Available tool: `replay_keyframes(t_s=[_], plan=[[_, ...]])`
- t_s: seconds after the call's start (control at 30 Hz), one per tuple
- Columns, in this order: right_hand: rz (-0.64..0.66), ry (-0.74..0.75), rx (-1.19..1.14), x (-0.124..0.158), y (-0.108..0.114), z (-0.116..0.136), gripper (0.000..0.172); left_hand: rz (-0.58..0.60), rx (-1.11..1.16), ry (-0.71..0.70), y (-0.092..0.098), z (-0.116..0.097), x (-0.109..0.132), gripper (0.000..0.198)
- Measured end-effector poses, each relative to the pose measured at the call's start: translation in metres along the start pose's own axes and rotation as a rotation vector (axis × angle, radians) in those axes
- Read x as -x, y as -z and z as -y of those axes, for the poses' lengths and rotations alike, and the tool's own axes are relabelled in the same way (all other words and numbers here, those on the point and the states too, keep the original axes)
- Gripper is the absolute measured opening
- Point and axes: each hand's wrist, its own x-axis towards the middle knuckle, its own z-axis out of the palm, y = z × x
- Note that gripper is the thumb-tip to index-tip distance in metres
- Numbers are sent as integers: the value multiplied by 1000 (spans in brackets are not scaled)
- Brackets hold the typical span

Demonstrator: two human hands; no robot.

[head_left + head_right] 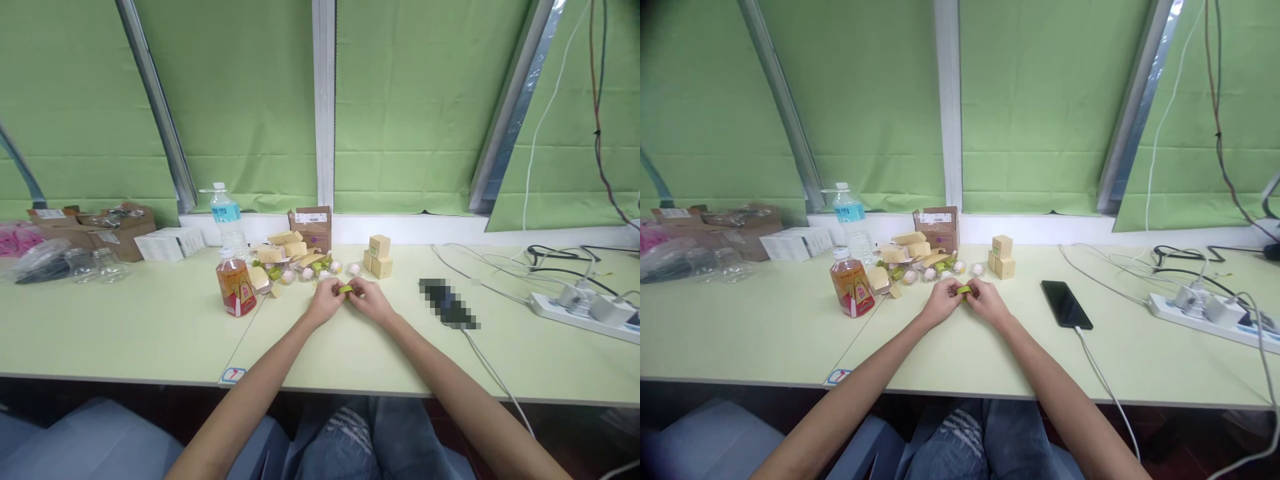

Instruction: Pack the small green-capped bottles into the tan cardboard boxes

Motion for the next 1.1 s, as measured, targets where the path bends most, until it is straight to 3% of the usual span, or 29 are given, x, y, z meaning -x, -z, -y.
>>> replay_keyframes(t_s=[0.2, 0.4, 0.57, 0.87, 1.0, 1.1], plan=[[-64, -55, 49, -2, -1, 4, 15, -16, 15, -51, 0, -8, 1, 15], [-20, -293, -383, -3, 4, 6, 63, -91, 44, -68, 1, -18, 2, 16], [-30, -517, -708, -8, 7, 3, 49, -114, 91, -101, 1, -20, 2, 18], [-47, -579, -722, -8, 7, -15, 36, -18, 38, -135, 1, -19, 2, 21], [-103, -605, -728, -9, 5, -19, 42, 25, 22, -179, 0, -23, 4, 19], [-179, -637, -777, -10, 8, -20, 37, 39, -80, -239, 4, -25, 4, 26]])
